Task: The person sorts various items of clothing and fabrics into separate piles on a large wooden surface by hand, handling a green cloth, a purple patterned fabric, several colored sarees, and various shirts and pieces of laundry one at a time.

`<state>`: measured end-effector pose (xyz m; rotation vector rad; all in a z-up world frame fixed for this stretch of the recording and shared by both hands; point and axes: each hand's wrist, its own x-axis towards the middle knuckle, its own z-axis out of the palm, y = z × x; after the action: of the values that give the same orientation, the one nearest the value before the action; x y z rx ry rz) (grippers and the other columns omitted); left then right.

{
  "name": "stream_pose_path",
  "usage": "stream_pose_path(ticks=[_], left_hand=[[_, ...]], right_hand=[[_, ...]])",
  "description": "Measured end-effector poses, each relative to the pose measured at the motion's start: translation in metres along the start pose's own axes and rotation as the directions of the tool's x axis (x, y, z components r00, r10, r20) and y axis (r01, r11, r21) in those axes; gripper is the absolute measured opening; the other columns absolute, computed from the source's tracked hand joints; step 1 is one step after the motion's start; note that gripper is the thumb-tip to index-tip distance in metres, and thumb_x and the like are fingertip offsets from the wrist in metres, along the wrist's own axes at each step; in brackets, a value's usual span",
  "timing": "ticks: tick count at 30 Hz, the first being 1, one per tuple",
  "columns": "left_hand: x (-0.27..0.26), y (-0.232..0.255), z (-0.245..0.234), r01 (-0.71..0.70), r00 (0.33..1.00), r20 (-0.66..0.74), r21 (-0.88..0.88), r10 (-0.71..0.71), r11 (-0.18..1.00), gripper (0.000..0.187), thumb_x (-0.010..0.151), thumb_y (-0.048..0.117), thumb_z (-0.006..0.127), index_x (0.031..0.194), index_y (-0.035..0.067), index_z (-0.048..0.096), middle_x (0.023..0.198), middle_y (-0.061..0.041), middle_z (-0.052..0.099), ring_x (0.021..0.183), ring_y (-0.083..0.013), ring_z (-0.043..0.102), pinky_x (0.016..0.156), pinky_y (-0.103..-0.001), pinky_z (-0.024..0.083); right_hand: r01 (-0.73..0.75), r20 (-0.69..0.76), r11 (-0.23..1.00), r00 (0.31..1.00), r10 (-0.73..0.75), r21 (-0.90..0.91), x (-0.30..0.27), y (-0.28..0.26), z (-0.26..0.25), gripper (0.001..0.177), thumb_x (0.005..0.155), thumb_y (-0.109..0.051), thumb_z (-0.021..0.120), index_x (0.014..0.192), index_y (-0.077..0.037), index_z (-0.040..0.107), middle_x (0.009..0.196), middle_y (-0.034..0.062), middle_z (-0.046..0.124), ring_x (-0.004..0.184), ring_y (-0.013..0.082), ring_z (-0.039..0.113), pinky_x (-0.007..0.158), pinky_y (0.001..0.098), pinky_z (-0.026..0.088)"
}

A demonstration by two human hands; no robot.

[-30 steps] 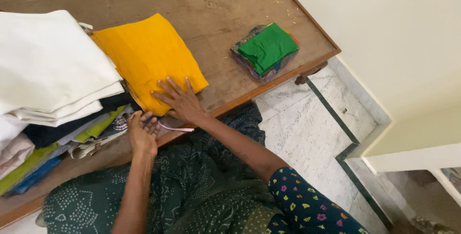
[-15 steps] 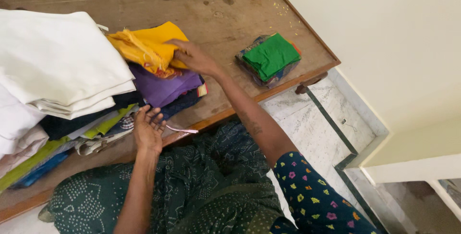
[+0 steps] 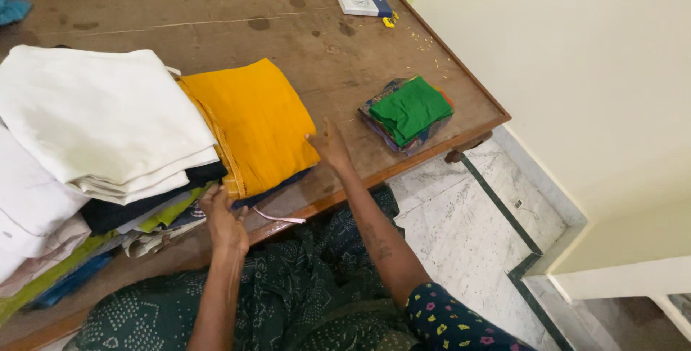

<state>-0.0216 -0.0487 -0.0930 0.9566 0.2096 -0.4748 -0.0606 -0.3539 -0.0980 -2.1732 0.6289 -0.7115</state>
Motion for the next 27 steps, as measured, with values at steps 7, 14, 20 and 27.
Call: stream_pose_path(ticks=[7,14,20,27], left_hand=[[0.005,-0.011,0.005,0.071,0.997,0.025,-0.008,-0.071,0.997,0.059,0.092,0.016,0.064,0.144,0.02,0.035,0.138,-0.008,0.051,0.122,-0.0218,0.052,0.105,-0.048,0.041],[-0.026,0.043,0.019,0.096,0.847,0.508,-0.43,0.153,0.898,0.045,0.092,0.025,0.073,0.12,0.009,0.041,0.141,-0.013,0.057,0.14,-0.0339,0.049,0.125,-0.057,0.037],[-0.041,0.076,0.027,0.098,0.763,0.599,-0.475,0.24,0.875,0.071,0.086,0.045,0.079,0.138,0.007,0.051,0.148,-0.008,0.051,0.16,-0.0328,0.033,0.131,-0.061,0.027],[-0.039,0.075,0.022,0.134,0.712,0.641,-0.526,0.287,0.84,0.074,0.084,0.051,0.081,0.139,0.01,0.052,0.157,-0.006,0.048,0.163,-0.0294,0.03,0.131,-0.064,0.025]], right_hand=[[-0.422,0.26,0.706,0.907,0.333,0.569,-0.03,-0.018,-0.014,0.028,0.093,-0.021,0.072,0.114,-0.003,0.067,0.094,0.0063,0.073,0.066,0.0119,0.068,0.057,0.024,0.056],[-0.455,0.425,0.482,0.888,0.177,0.749,0.042,-0.141,-0.057,0.019,0.088,-0.023,0.073,0.101,-0.02,0.06,0.094,-0.0028,0.067,0.075,0.0144,0.061,0.064,0.0337,0.051],[-0.393,0.453,0.471,0.892,-0.015,0.79,0.097,-0.184,-0.051,0.023,0.092,-0.029,0.077,0.103,-0.016,0.062,0.097,-0.0014,0.062,0.085,0.0152,0.06,0.079,0.0471,0.058],[-0.444,0.503,0.495,0.864,0.016,0.747,0.093,-0.189,-0.045,0.021,0.087,-0.032,0.073,0.1,-0.021,0.06,0.098,-0.0039,0.063,0.085,0.0153,0.061,0.077,0.0469,0.056]])
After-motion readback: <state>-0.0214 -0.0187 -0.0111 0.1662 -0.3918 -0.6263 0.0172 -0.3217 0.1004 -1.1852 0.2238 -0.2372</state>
